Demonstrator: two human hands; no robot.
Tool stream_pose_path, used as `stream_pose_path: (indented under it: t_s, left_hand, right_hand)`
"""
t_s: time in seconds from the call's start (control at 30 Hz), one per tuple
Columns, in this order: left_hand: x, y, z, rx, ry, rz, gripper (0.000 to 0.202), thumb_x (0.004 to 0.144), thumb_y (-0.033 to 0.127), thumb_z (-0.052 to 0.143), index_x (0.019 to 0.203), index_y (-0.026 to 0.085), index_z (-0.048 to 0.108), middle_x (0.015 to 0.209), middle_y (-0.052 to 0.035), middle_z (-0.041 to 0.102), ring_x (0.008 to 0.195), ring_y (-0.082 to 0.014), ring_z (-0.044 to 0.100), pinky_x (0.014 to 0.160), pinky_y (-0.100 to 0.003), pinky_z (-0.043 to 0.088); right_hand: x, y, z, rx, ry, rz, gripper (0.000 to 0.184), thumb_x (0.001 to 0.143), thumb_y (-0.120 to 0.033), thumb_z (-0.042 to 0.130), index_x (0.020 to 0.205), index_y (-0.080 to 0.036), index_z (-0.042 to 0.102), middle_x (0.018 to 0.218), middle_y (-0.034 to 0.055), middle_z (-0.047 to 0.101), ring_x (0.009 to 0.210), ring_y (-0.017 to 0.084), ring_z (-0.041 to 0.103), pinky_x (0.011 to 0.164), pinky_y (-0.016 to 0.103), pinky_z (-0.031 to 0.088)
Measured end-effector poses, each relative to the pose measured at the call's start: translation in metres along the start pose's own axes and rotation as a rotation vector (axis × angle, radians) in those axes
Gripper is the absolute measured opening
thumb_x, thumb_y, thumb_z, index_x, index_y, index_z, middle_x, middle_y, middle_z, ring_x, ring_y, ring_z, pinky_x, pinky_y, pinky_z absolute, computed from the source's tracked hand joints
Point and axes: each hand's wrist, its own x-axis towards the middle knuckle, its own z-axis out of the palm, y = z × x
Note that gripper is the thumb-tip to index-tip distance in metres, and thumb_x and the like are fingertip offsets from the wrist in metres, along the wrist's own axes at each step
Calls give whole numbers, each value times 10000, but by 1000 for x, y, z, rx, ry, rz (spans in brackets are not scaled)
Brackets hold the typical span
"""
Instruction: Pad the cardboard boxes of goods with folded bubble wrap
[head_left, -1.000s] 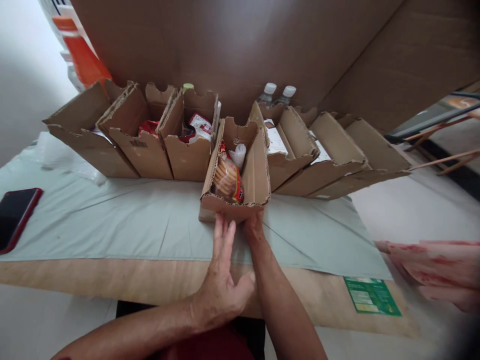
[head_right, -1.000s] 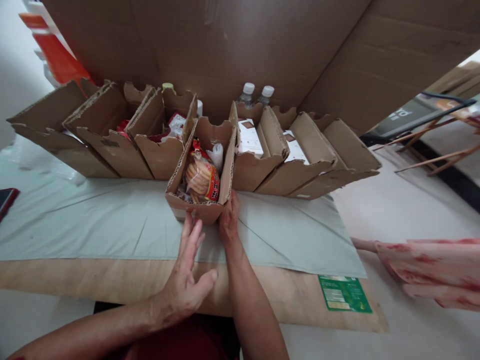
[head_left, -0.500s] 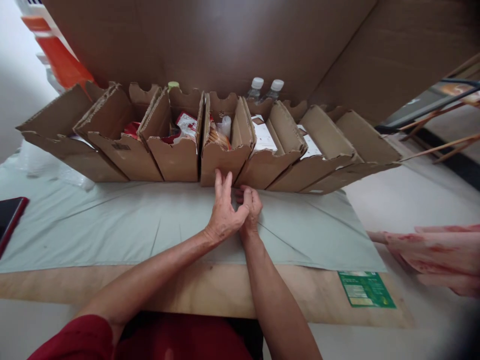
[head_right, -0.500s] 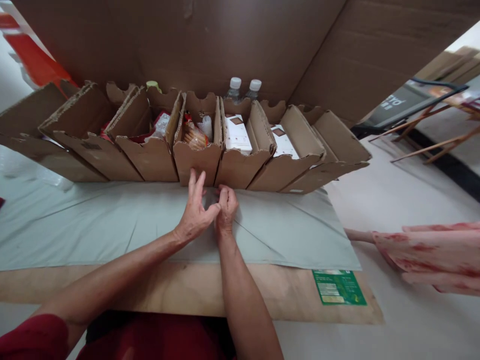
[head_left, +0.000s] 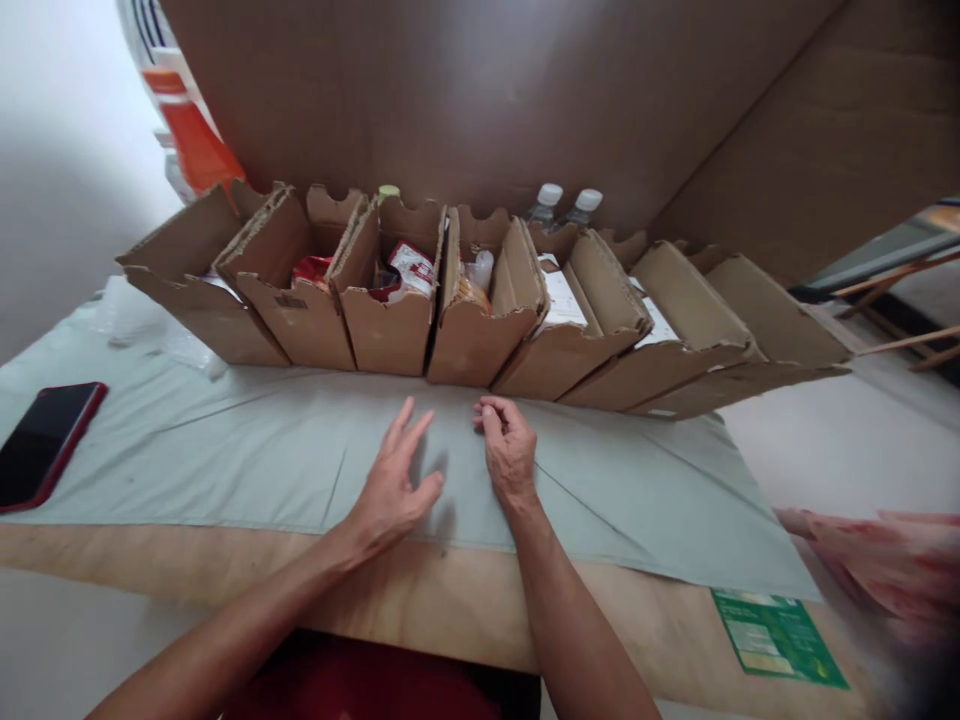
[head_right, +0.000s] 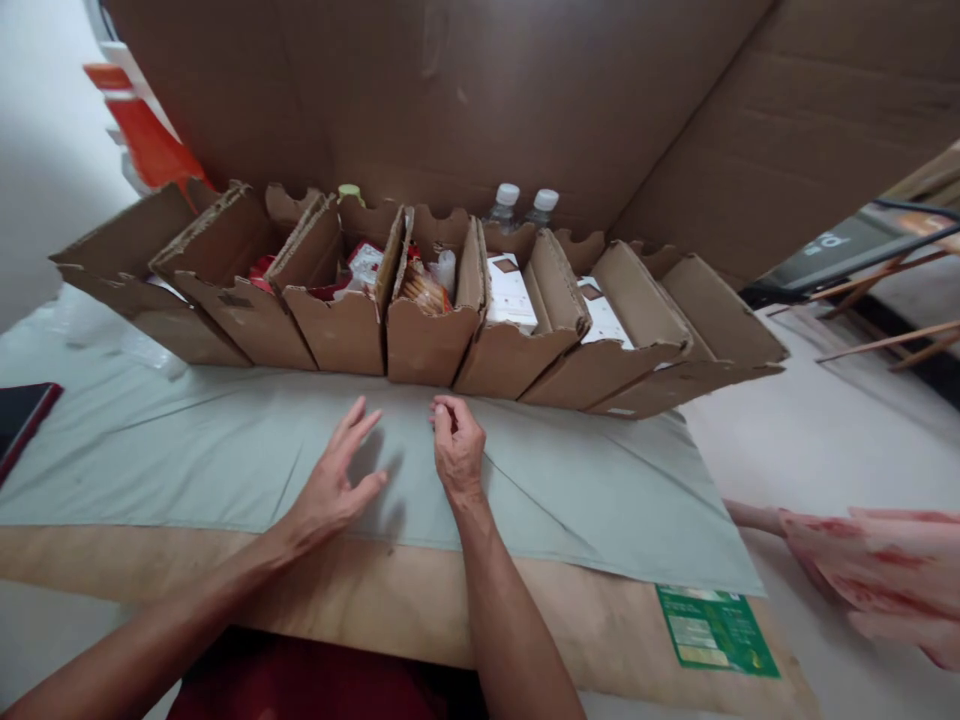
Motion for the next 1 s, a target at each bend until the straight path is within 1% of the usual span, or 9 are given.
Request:
stream_pose_path:
  t_s: [0.1, 0.23, 0.33, 0.4, 0.5, 0.6, 0.77, 0.93, 1.0]
  left_hand:
    - [-40, -29, -55, 211, 184, -87, 543, 890, 247, 604, 1432, 231, 571, 1689, -152, 332, 1443, -400, 495, 551, -241, 592]
    - [-82, -64, -102, 428, 401, -100, 459, 932, 289, 600, 1385, 213, 606, 1661, -158, 382, 1498, -412, 425, 598, -283, 631]
    - [-95, -79, -109, 537, 461, 15, 395, 943, 260, 587, 1331, 203, 634, 1616, -184, 439, 1496, -413, 429, 952, -523, 632]
    - [-96, -83, -106, 564, 489, 87, 353, 944, 226, 577, 1288, 196, 649, 1591, -194, 464, 1510, -409, 411, 1126, -637, 494]
    - [-95, -84, -103, 533, 517, 104, 319, 945, 188, 563, 1249, 203, 658, 1593, -184, 464, 1528, -388, 389, 1158, -637, 460]
    - [-95, -83, -103, 505, 532, 92, 305, 945, 177, 556, 1230, 205, 663, 1586, -178, 474, 1525, -381, 396, 1139, -624, 483]
    - [-96, -83, -106, 466, 549, 113, 297, 936, 182, 565, 1212, 191, 674, 1564, -192, 495, 1514, -383, 412, 1162, -640, 448]
    - [-98, -69, -115, 334, 516, 5, 330, 942, 285, 597, 1254, 205, 667, 1558, -174, 510, 1461, -368, 489, 1169, -613, 449]
    - [-96, -60, -117, 284, 480, -6, 390, 932, 328, 620, 1308, 230, 644, 1556, -146, 522, 1455, -360, 496, 1190, -607, 424]
  right_hand:
    - [-2, -34, 14, 1, -101, -112, 258, 928, -406, 576, 1062, -221, 697, 911, 44, 766, 745, 174, 715, 747, 348, 600]
    - [19, -89, 43, -128, -228, -313, 429, 948, -328, 531, 1364, -248, 602, 934, 20, 755, 783, 165, 698, 766, 331, 587]
    - [47, -120, 66, -344, -227, -347, 632, 906, -268, 543, 1532, -252, 462, 892, 10, 762, 746, 185, 678, 789, 350, 554]
    - [64, -133, 78, -497, -255, -341, 590, 875, -240, 565, 1465, -234, 547, 830, 18, 759, 748, 208, 675, 792, 358, 532]
    - [77, -141, 88, -630, -282, -328, 337, 862, -200, 560, 1158, -220, 721, 798, 41, 751, 767, 218, 684, 774, 339, 506]
    - [68, -141, 89, -632, -292, -348, 229, 870, -177, 547, 1003, -220, 727, 785, 34, 746, 759, 201, 692, 742, 302, 483]
    - [3, -141, 56, -541, -348, -433, 136, 920, -205, 554, 917, -218, 689, 732, 0, 730, 657, 150, 679, 665, 248, 457]
    - [-57, -147, -31, -444, -495, -495, 99, 935, -210, 617, 903, -237, 707, 737, -26, 740, 618, 116, 684, 625, 211, 504]
    - [-63, -142, -69, -420, -438, -434, 59, 917, -237, 671, 914, -248, 729, 770, -16, 756, 633, 128, 704, 618, 217, 538]
